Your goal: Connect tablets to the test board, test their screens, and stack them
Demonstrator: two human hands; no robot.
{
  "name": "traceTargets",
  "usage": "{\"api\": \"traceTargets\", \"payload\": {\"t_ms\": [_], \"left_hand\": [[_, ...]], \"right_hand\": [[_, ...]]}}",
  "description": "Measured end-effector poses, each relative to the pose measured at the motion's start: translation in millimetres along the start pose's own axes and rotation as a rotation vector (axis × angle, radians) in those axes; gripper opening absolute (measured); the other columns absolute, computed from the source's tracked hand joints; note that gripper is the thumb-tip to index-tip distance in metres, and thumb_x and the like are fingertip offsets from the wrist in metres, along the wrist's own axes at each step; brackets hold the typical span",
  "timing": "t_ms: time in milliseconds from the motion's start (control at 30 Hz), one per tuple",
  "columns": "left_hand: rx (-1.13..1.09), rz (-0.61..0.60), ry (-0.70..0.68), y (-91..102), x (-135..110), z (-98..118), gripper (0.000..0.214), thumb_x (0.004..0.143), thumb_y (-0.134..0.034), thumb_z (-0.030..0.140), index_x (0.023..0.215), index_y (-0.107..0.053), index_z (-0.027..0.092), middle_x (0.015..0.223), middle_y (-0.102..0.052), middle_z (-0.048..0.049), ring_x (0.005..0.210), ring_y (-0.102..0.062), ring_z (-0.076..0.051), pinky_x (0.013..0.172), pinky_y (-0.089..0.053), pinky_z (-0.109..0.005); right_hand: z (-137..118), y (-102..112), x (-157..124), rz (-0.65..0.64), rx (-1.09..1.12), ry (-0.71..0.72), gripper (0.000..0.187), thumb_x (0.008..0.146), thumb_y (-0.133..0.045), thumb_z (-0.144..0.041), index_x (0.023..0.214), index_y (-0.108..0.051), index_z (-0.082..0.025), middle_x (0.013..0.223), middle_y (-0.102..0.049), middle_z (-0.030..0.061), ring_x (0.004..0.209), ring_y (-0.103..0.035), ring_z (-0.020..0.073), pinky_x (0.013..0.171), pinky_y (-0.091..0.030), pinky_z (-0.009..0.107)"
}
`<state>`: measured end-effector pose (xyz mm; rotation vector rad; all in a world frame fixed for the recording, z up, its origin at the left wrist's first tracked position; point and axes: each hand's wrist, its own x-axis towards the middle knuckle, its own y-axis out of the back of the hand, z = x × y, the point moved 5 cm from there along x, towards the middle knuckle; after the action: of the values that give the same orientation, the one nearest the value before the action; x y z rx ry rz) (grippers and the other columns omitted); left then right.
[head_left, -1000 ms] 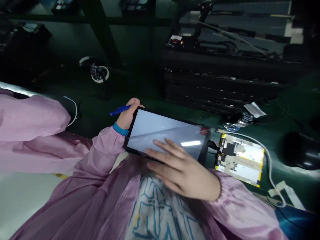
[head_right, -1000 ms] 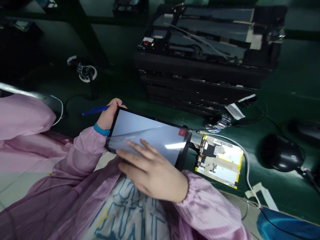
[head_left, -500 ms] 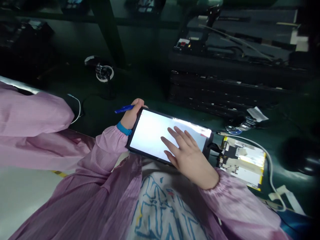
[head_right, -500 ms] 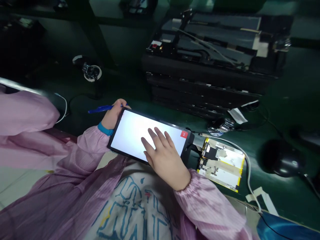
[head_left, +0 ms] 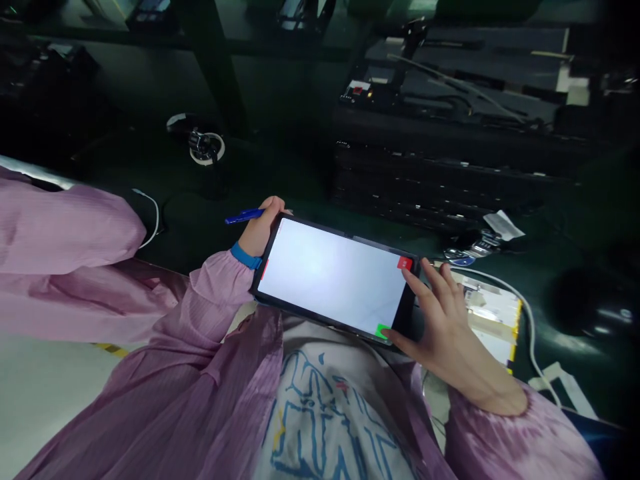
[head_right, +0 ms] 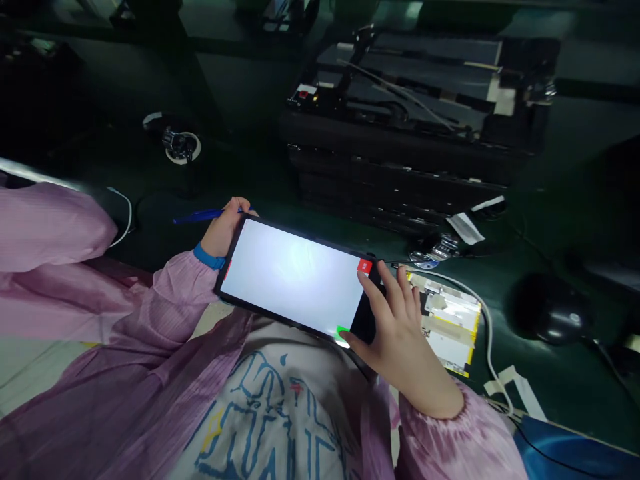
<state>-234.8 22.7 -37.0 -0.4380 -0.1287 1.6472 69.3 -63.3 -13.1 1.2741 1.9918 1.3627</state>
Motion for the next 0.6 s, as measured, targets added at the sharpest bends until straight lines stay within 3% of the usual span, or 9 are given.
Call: {"api": "traceTargets", "payload": {"t_ms": [167, 300, 467, 600], "left_hand": [[0.041, -0.008, -0.018, 1.7, 1, 0, 0.048, 0.078, -0.059, 0.065, 0.075, -0.043, 0.02, 0.06, -0.048, 0.0052, 0.046, -0.046, -0.007, 0.046, -0.034, -0.023], [0.053, -0.02, -0.024, 2.5, 1, -1, 0.046, 0.08, -0.058, 0.063, 0.076, -0.043, 0.02, 0.061, -0.05, 0.0052, 0.048, -0.048, -0.007, 0.048, -0.036, -0.022], [0.06, -0.014, -0.036, 4.9, 3, -5, 0.044, 0.08, -0.061, 0.06, 0.076, -0.043, 0.02, 0.063, -0.052, 0.0053, 0.049, -0.047, -0.006, 0.049, -0.037, -0.021], [0.113, 0.025, -0.018, 5.4, 3, -6, 0.042, 0.083, -0.058, 0.058, 0.076, -0.043, 0.02, 0.063, -0.051, 0.0055, 0.05, -0.047, -0.006, 0.051, -0.038, -0.02]], "right_hand": [[-16, 2, -1, -0.001, 0.069, 0.08, 0.083, 0.084, -0.061, -0.048, 0.151, -0.02, -0.023, 0.157, -0.019, 0.0173, 0.144, -0.012, 0.0451, 0.109, -0.025, 0.07], [-41, -6, 0, -0.022, -0.039, 0.151, 0.071, 0.084, -0.062, -0.043, 0.146, -0.033, -0.025, 0.157, -0.021, 0.0152, 0.145, -0.01, 0.0444, 0.109, -0.019, 0.072], [-64, -24, 1, 0.002, -0.108, 0.193, 0.042, 0.089, -0.058, -0.032, 0.13, -0.052, -0.029, 0.15, -0.037, 0.0119, 0.146, -0.013, 0.0388, 0.109, -0.016, 0.072], [-71, -30, 1, 0.031, -0.104, 0.245, 0.036, 0.089, -0.059, -0.03, 0.125, -0.057, -0.031, 0.146, -0.043, 0.0105, 0.147, -0.013, 0.036, 0.11, -0.016, 0.071]]}}
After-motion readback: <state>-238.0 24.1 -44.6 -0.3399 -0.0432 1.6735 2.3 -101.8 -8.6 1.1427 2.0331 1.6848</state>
